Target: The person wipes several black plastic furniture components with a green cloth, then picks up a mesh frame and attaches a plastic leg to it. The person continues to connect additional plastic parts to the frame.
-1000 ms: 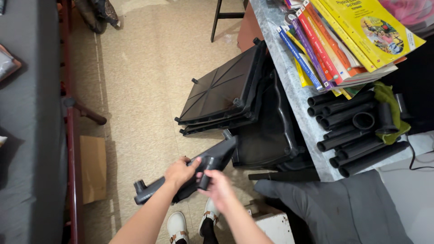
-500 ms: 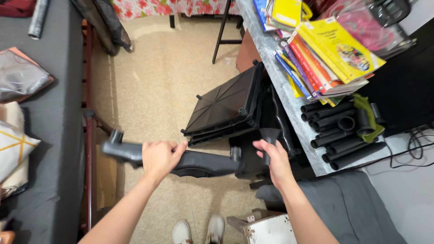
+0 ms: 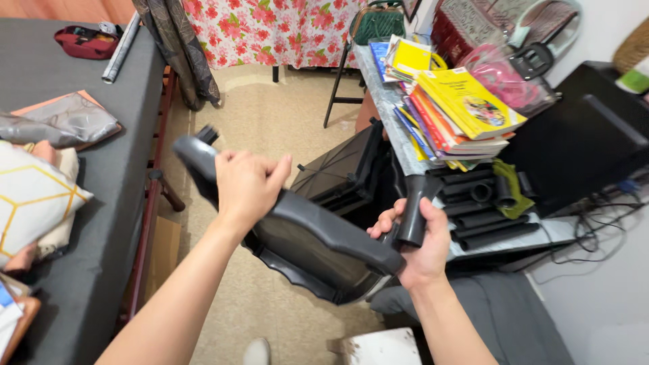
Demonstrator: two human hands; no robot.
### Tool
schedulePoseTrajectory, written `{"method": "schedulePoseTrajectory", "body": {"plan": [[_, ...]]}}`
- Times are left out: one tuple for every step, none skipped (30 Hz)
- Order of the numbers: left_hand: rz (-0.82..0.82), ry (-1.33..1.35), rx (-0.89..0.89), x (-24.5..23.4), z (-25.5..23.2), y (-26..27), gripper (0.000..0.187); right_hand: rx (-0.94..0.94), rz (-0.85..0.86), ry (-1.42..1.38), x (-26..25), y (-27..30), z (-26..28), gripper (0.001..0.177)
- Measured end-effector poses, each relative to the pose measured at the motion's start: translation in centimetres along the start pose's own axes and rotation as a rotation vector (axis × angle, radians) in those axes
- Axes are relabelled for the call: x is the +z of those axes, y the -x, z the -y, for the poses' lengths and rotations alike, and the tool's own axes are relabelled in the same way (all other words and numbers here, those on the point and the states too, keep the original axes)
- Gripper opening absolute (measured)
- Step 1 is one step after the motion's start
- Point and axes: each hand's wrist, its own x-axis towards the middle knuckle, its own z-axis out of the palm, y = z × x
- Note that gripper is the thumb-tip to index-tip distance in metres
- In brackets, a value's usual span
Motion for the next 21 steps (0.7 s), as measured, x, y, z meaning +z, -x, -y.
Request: {"method": "schedulePoseTrajectory", "body": {"plan": [[-0.004, 0.008, -0.004, 0.0, -1.5, -0.1, 0.050, -0.026, -0.048, 0.039, 0.3, 1.3, 1.2, 0.041], [-0.007, 0.015, -0.010, 0.1, -3.0, -0.1, 0.051, -0.053, -0.058, 0.042, 0.4, 2.6, 2.4, 0.042], [-0.011, 0.021, -0.017, 0.1, -4.5, -0.1, 0.052, -0.080, -0.067, 0.046, 0.5, 3.8, 3.5, 0.042], [0.008, 0.055, -0.031, 0.1, -5.8, -0.2, 0.055, -0.109, -0.076, 0.048, 0.6, 4.9, 4.6, 0.042], [0.026, 0.090, -0.045, 0.2, -7.2, -0.4, 0.057, -0.115, -0.089, 0.056, 0.6, 5.9, 5.7, 0.042], [0.053, 0.123, -0.055, 0.3, -8.4, -0.4, 0.060, -0.122, -0.108, 0.059, 0.4, 7.2, 6.7, 0.041], [0.057, 0.135, -0.028, 0.3, -9.5, -0.4, 0.062, -0.129, -0.128, 0.061, 0.1, 8.3, 7.5, 0.041], [0.061, 0.150, 0.000, 0.5, -10.6, -0.4, 0.064, -0.139, -0.115, 0.039, -0.2, 9.4, 8.4, 0.041], [0.064, 0.165, 0.028, 0.7, -11.7, -0.2, 0.066, -0.149, -0.102, 0.017, -0.5, 10.5, 9.2, 0.041], [0.110, 0.170, 0.018, 0.9, -12.7, 0.1, 0.067, -0.156, -0.085, -0.005, -0.7, 11.3, 9.8, 0.041], [0.156, 0.174, 0.008, 1.2, -13.6, 0.4, 0.068, -0.175, -0.099, 0.015, -0.9, 12.0, 10.3, 0.041], [0.202, 0.176, -0.004, 1.4, -14.4, 0.9, 0.069, -0.192, -0.112, 0.033, -1.1, 12.8, 10.4, 0.041], [0.188, 0.153, 0.035, 1.7, -15.1, 1.6, 0.067, -0.209, -0.125, 0.051, -1.3, 13.5, 10.5, 0.040], [0.172, 0.130, 0.076, 2.1, -15.9, 2.3, 0.065, -0.226, -0.141, 0.062, -1.4, 14.1, 10.4, 0.040], [0.156, 0.106, 0.116, 2.4, -16.5, 3.0, 0.064, -0.243, -0.156, 0.074, -1.5, 14.8, 10.1, 0.039], [0.145, 0.126, 0.125, 2.7, -17.0, 3.9, 0.063, -0.259, -0.176, 0.085, -1.7, 15.5, 9.8, 0.039], [0.133, 0.147, 0.134, 3.0, -17.5, 4.6, 0.062, -0.261, -0.180, 0.065, -1.9, 16.2, 9.5, 0.039], [0.123, 0.170, 0.142, 3.2, -17.9, 5.1, 0.062, -0.263, -0.187, 0.047, -2.2, 16.8, 9.3, 0.039], [0.151, 0.166, 0.111, 3.4, -18.2, 5.4, 0.060, -0.265, -0.194, 0.030, -2.5, 17.2, 9.1, 0.039], [0.182, 0.162, 0.080, 3.4, -18.5, 5.7, 0.058, -0.289, -0.203, 0.046, -2.7, 17.7, 8.9, 0.039], [0.214, 0.159, 0.049, 3.4, -18.8, 6.0, 0.056, -0.314, -0.212, 0.062, -2.9, 18.1, 8.7, 0.039]]}}
